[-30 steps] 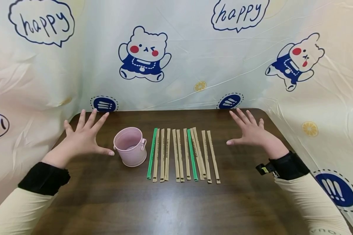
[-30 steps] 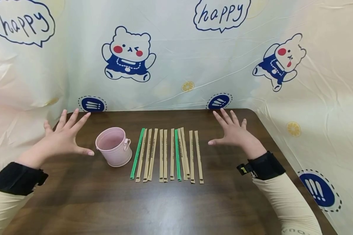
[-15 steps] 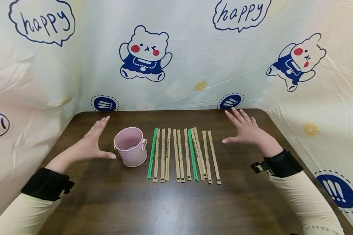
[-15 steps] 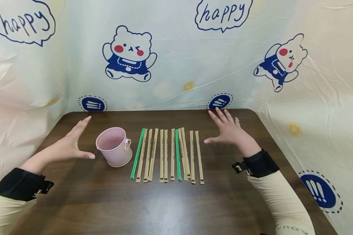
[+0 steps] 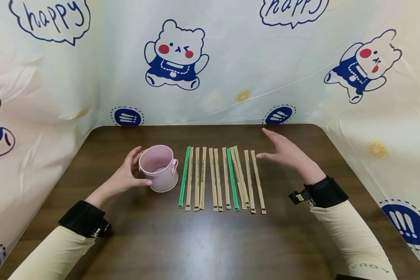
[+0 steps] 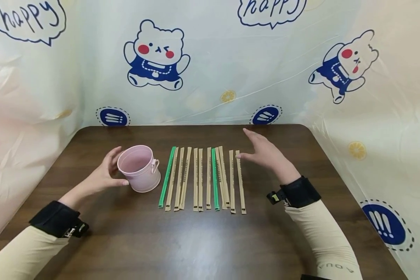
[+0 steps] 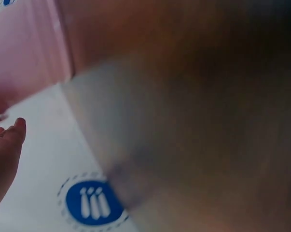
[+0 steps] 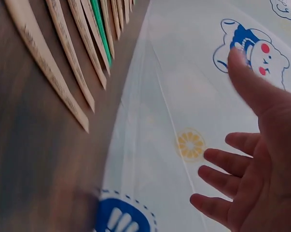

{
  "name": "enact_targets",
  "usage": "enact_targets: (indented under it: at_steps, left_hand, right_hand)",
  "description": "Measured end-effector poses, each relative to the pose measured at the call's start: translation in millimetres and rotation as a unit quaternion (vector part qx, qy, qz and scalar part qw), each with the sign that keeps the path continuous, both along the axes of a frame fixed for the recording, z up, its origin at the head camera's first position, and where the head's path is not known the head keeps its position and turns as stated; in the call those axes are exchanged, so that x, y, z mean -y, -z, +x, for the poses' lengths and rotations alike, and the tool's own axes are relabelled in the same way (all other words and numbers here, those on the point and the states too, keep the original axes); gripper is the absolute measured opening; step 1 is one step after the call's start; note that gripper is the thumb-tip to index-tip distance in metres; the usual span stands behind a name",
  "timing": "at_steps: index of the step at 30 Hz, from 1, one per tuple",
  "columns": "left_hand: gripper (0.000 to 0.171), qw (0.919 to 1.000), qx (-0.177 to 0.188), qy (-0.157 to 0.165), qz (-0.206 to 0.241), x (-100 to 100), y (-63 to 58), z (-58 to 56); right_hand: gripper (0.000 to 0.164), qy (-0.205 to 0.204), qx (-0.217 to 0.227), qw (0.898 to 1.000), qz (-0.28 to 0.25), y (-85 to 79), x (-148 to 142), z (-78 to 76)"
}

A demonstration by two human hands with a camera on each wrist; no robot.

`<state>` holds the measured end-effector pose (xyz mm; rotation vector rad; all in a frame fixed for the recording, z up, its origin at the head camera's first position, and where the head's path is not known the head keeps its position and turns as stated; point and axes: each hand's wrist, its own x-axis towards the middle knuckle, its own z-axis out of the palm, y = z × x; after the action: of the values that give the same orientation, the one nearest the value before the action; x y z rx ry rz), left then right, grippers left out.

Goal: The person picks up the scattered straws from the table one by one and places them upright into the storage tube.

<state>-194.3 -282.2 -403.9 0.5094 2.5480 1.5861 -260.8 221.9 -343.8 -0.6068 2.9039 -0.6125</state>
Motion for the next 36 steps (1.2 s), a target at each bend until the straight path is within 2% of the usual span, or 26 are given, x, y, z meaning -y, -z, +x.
enact_targets:
  at_steps: [3,7,11,14,17,20,21,24,25,31,36]
  left_hand:
    - [0.114,0.9976,0.034,-0.004,0.06,-8,11.6,-2.4]
    - [0.107,0.9911,0.072,-0.02,0.11,-16,17.7,-3.7]
    - [0.109,0.9925,0.09,-0.034,0.076,-20,16.6,-5.7]
    - [0.111,0.9943,0.086,-0.047,0.042,-21,16.2,-7.8]
    - [0.109,0.9947,0.079,-0.059,0.027,-23,15.5,-9.1]
    - [0.106,0.9947,0.08,-0.058,0.026,-25,14.7,-9.6]
    - [0.105,0.9947,0.082,-0.057,0.024,-25,14.3,-9.8]
    - [0.103,0.9944,0.087,-0.057,0.018,-26,12.9,-8.5]
    - [0.102,0.9944,0.088,-0.056,0.018,-26,12.3,-8.4]
    - [0.102,0.994,0.096,-0.05,0.014,-28,8.9,-9.7]
    - [0.102,0.9938,0.098,-0.052,0.008,-27,9.6,-8.3]
  right_hand:
    - [0.08,0.007,0.006,1.0,-0.01,9.1,8,-3.2]
    - [0.063,0.009,0.021,0.999,-0.022,23.4,16,-8.5]
    - [0.055,0.02,0.041,0.999,-0.025,33.9,20,-13.5]
    - [0.055,0.035,0.052,0.998,-0.017,40.5,21,-17.4]
    - [0.052,0.049,0.053,0.997,-0.005,47.0,22,-20.5]
    - [0.03,0.067,0.071,0.995,0.005,53.2,22,-24.1]
    - [0.03,0.073,0.08,0.994,0.009,54.7,22,-25.7]
    - [0.047,0.09,0.119,0.988,0.026,52.4,24,-31.7]
    - [0.047,0.097,0.127,0.986,0.035,50.0,25,-33.9]
    - [0.031,0.142,0.187,0.969,0.078,33.3,32,-49.2]
    - [0.025,0.167,0.227,0.954,0.101,37.3,42,-55.8]
